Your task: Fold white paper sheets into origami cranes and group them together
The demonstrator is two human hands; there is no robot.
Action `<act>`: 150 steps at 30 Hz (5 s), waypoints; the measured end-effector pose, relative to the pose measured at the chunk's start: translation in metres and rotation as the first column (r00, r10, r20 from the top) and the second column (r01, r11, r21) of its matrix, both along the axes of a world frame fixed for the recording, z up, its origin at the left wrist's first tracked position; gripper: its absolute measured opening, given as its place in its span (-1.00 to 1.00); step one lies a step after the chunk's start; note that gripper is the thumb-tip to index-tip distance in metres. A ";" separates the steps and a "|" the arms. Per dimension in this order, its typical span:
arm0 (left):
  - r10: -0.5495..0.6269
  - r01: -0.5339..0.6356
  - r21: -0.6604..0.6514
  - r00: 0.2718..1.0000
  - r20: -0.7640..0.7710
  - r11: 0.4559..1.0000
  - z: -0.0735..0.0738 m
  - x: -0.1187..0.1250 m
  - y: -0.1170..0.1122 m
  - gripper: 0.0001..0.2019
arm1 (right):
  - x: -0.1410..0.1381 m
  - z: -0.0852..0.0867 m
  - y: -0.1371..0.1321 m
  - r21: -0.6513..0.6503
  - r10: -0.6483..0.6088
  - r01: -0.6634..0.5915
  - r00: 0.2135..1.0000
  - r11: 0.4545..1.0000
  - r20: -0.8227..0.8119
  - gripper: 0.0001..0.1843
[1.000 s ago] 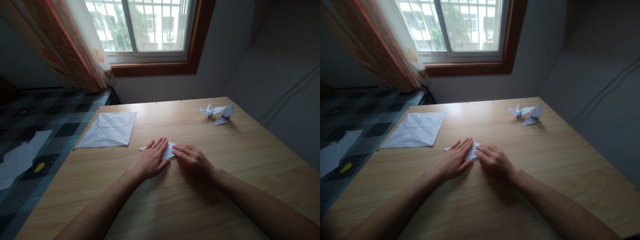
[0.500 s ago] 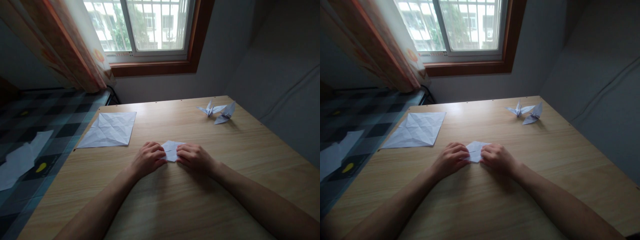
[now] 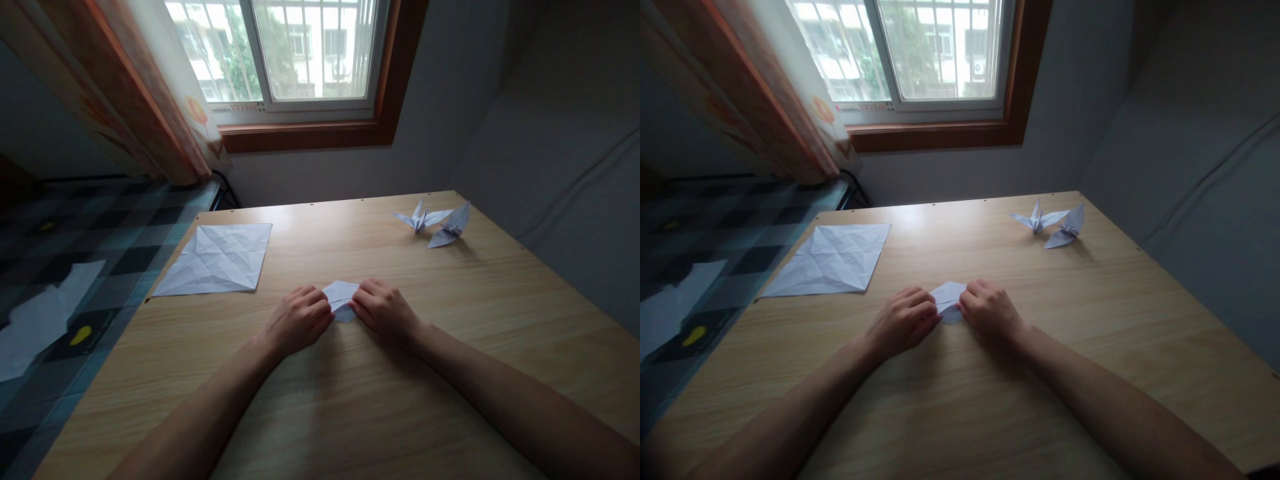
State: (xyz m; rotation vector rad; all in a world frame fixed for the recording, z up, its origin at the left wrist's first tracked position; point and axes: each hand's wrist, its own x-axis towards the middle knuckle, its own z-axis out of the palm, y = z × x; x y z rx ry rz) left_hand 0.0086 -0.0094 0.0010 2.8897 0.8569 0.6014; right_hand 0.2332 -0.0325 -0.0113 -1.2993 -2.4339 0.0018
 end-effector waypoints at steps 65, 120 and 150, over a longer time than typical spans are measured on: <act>-0.027 0.053 0.165 0.987 -0.158 0.985 -0.001 0.007 -0.010 -0.71 | 0.001 -0.006 -0.003 0.015 -0.001 0.004 0.981 1.000 -0.193 -0.84; -0.001 -0.003 0.027 0.991 0.137 1.000 -0.008 0.002 -0.003 -0.81 | 0.015 -0.001 -0.013 0.163 0.134 -0.109 0.979 0.981 -0.153 -0.74; 0.266 -0.265 -0.133 0.964 -0.010 0.955 -0.001 0.009 0.004 -0.57 | -0.003 0.006 0.002 -0.109 -0.285 0.291 0.956 0.950 0.070 -0.61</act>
